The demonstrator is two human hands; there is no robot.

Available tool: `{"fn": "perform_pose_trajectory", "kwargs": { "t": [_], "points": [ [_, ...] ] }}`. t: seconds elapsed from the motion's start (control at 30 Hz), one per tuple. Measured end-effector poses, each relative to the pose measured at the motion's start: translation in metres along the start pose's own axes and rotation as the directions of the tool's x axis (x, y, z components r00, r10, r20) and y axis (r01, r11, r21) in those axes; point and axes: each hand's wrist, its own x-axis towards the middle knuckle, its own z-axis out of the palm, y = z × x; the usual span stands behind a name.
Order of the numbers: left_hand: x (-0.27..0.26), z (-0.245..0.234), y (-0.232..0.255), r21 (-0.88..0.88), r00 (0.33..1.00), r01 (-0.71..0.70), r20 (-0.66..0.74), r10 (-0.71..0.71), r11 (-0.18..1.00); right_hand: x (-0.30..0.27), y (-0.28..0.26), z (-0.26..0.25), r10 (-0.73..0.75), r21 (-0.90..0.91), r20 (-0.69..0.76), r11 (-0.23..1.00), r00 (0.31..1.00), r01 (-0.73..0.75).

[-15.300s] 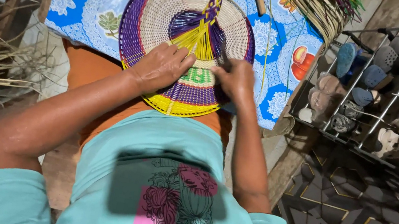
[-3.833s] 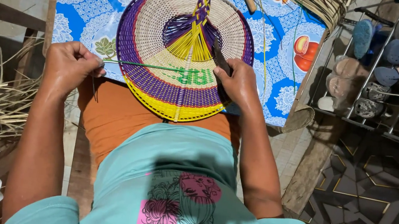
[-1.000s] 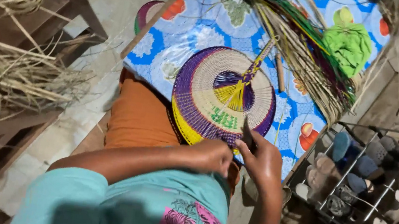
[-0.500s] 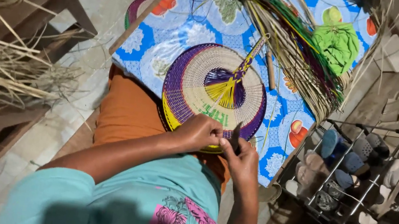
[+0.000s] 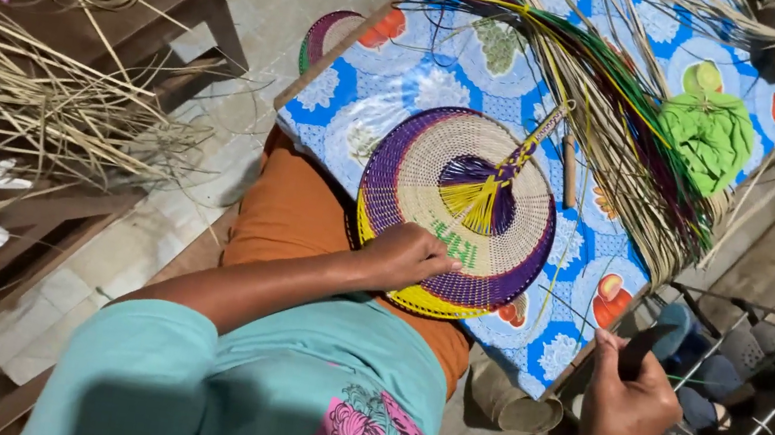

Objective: Weaving a decorative hand fan by threading colored fibers through a base structure.

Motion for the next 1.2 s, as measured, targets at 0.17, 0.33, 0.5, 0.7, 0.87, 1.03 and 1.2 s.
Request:
{"fn": "perform_pose_trajectory", "kwargs": {
  "t": [0.17,0.33,0.5,0.7,0.87,1.03,1.2],
  "points": [
    [0.005,0.016,-0.02,0.09,1.0,-0.008,0.026,0.006,0.996,0.001,0.014,0.01,0.046,-0.035,0.033,0.998,0.998,-0.045],
    [0.005,0.024,-0.028,0.169,0.998,-0.012,0.058,0.002,0.985,0.001,0.013,0.021,0.114,-0.071,0.094,0.992,0.989,-0.107],
    [0.004,0.009,-0.01,0.179,0.985,-0.032,0.171,0.001,0.983,0.001,0.036,0.027,0.099,-0.251,-0.005,0.963,0.995,-0.097],
    [0.018,0.006,-0.065,0.307,0.968,-0.238,-0.005,0.252,0.922,0.011,0.103,0.068,-0.145,-0.23,0.041,0.961,0.989,0.151],
    [0.03,-0.013,-0.073,0.697,0.905,-0.309,0.006,0.426,0.647,0.016,0.094,0.101,0.009,-0.178,0.039,0.984,0.999,-0.002],
    [0.036,-0.016,-0.062,0.846,0.818,-0.382,0.122,0.563,0.371,0.02,0.067,0.112,0.058,-0.197,0.055,0.979,0.997,-0.046],
    [0.039,-0.001,-0.062,0.801,0.765,-0.508,0.25,0.593,0.318,0.019,0.064,0.109,0.038,-0.2,0.113,0.98,0.993,-0.015]
  ]
}}
